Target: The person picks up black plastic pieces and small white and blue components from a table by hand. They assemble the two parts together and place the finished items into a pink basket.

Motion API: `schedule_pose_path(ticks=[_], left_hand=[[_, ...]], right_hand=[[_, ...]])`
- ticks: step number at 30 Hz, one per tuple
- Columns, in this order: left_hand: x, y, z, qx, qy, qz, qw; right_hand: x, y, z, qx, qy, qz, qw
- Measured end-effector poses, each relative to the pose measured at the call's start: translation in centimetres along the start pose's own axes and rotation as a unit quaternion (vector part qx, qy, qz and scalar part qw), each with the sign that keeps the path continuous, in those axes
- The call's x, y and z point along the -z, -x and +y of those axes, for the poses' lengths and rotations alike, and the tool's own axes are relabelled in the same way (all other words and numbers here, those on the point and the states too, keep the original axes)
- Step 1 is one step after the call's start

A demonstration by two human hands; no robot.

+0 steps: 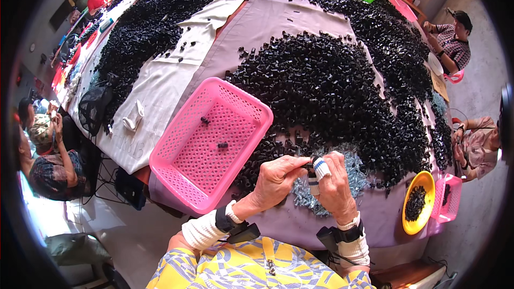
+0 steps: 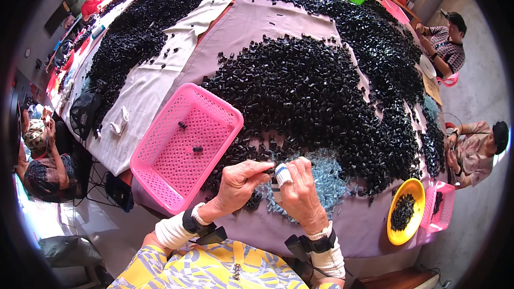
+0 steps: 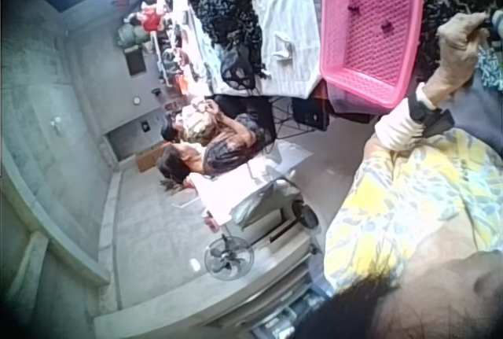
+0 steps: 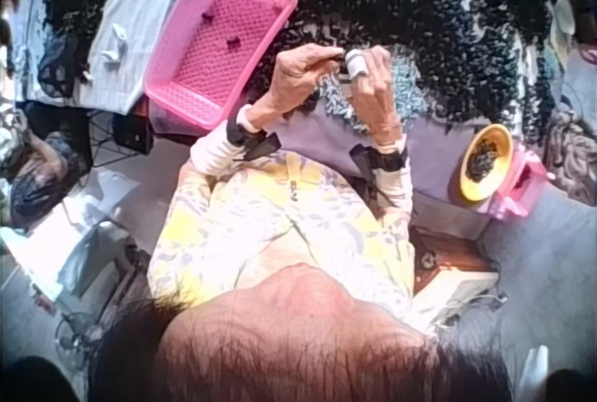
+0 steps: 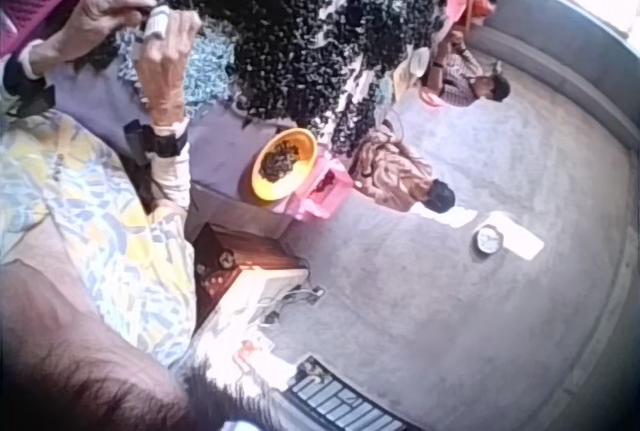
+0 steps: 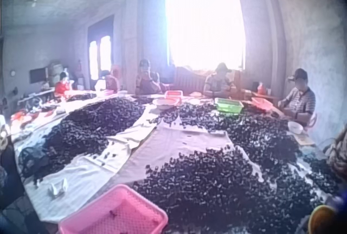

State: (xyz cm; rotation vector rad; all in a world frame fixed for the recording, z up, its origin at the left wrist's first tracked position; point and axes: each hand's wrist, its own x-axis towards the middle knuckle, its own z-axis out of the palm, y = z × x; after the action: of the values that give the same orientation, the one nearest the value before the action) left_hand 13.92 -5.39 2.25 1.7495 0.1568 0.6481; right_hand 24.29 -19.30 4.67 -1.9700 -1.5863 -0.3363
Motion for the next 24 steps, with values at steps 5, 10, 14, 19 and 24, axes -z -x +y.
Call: schedule_pose_path(ticks=[5, 10, 14, 19, 24], left_hand=[[0.0, 0.1, 0.0, 0.001, -0.011, 0.004, 1.000], [-0.2, 0.0, 0.0, 0.009, -0.005, 0.010, 1.000], [-0.2, 0.1, -0.4, -0.008, -0.024, 0.011, 1.000], [-0.4, 0.0, -0.9, 0.005, -0.008, 0.008, 1.000], [-1.1, 0.5, -0.9, 0.220, 0.157, -0.010, 0.963]], right_hand=[[0.1, -0.3, -0.1, 0.007, -0.004, -0.015, 1.000], [-0.3, -0.2, 0.0, 0.007, 0.003, -0.001, 1.000], [-0.1, -0.6, 0.2, 0.009, 0.003, -0.021, 1.000], [0.4, -1.0, 0.2, 0.000, 0.005, -0.064, 0.998], [0.6, -1.0, -0.3, -0.054, 0.026, -0.104, 0.993]])
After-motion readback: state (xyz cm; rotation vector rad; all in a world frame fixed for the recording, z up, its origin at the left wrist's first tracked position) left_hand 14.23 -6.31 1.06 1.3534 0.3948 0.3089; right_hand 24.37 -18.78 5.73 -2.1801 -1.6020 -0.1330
